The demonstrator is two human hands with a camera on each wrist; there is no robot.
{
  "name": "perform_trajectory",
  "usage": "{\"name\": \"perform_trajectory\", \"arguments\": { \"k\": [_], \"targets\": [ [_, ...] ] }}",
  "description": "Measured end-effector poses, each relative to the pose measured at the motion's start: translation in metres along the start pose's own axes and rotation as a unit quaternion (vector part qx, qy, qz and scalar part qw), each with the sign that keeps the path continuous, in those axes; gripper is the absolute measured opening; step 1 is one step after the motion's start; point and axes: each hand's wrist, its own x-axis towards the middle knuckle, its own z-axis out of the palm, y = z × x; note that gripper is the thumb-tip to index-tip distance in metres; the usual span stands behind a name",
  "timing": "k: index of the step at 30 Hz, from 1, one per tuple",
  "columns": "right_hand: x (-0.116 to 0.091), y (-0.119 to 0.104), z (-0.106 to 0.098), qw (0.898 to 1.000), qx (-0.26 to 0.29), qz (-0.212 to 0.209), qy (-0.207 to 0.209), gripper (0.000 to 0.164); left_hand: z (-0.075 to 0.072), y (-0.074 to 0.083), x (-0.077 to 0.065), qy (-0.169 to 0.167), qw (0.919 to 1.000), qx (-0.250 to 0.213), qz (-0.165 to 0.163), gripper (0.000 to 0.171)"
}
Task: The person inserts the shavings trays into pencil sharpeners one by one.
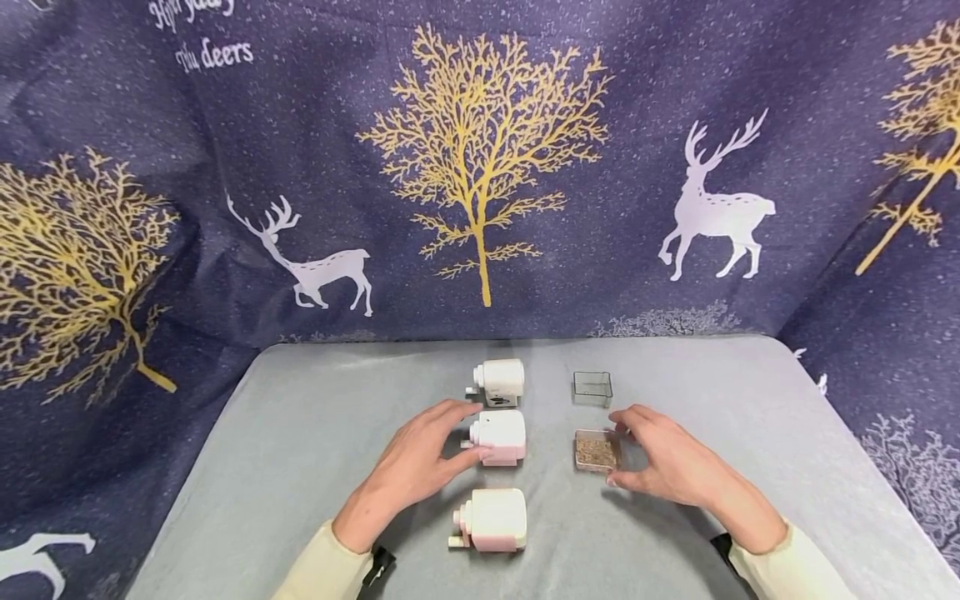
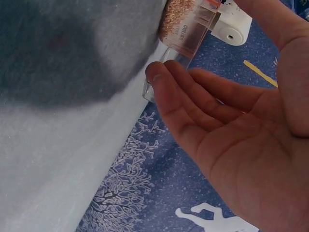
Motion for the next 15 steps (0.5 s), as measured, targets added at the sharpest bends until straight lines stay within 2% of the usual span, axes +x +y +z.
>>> {"name": "perform_trajectory", "arguments": {
  "k": [9,15],
  "targets": [
    [0.007,0.003,-0.001,1.0,0.014,-0.008,-0.023,0.079,0.003,-0.001,0.007,-0.012,0.9999,-0.004,0.003,0.065],
    [0.008,0.003,-0.001,0.998,0.03,0.002,-0.049,0.067,0.006,0.001,0.013,-0.016,0.9996,-0.014,0.017,0.066]
  ]
}}
